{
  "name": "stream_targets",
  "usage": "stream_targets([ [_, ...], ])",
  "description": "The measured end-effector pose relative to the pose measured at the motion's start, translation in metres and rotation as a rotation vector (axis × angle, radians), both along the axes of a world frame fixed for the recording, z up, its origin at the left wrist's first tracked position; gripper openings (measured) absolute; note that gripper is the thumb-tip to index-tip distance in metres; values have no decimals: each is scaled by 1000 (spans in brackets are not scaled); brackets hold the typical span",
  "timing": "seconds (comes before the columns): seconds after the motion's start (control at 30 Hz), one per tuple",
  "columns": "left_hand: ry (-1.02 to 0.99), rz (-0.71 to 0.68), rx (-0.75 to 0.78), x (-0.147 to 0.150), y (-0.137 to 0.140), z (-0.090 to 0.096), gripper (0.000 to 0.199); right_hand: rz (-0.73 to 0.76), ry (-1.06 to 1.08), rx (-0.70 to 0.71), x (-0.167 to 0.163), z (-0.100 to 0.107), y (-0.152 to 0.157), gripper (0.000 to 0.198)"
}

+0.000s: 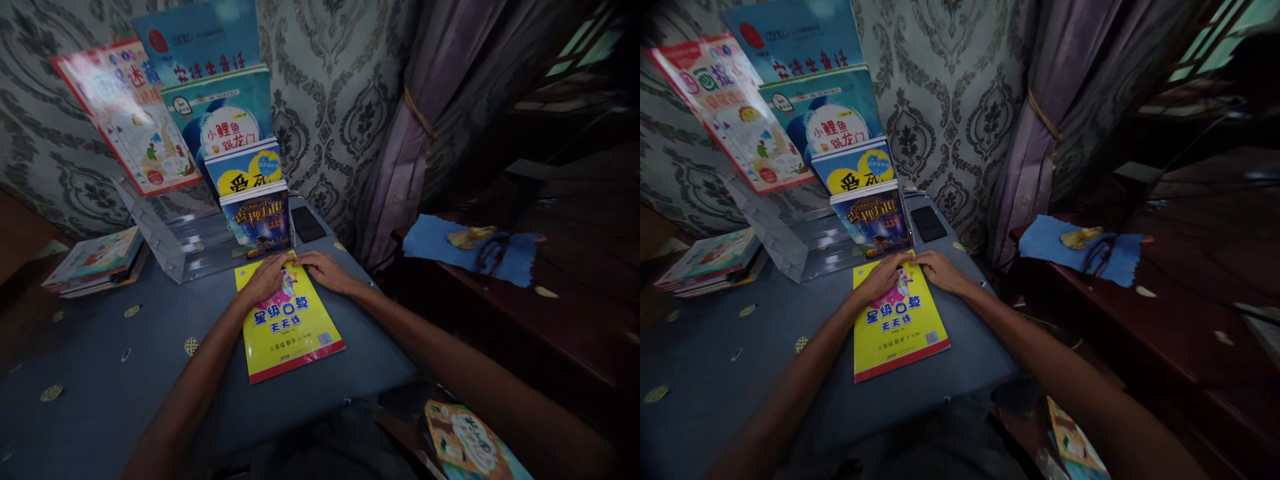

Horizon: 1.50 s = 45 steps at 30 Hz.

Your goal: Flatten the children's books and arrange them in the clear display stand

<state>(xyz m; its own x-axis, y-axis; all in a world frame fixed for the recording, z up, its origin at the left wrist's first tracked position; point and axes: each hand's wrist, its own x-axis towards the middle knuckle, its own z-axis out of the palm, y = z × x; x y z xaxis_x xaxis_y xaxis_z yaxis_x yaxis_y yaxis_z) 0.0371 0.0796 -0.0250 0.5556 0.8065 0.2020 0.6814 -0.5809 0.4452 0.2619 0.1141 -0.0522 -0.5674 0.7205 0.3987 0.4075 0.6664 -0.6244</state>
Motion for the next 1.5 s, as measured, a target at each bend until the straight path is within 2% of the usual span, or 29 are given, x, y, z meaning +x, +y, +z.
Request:
stream_targets([
  [0.2, 34, 14, -21, -8, 6, -12, 58, 80, -66, 55, 1, 4, -10, 43],
  [0.3, 70, -23, 1, -9, 7, -14, 58, 96, -65, 49, 3, 5, -14, 44],
  [0.73, 118, -98, 21, -7, 8, -9, 58, 144, -64, -8, 9, 7, -24, 46],
  [1.17, 178, -146, 62, -3, 1, -4, 50, 168, -60, 2, 18, 4, -44, 49],
  [1.5, 139, -144, 62, 1, -1, -4, 49, 173, -109, -2, 19, 11, -54, 48],
])
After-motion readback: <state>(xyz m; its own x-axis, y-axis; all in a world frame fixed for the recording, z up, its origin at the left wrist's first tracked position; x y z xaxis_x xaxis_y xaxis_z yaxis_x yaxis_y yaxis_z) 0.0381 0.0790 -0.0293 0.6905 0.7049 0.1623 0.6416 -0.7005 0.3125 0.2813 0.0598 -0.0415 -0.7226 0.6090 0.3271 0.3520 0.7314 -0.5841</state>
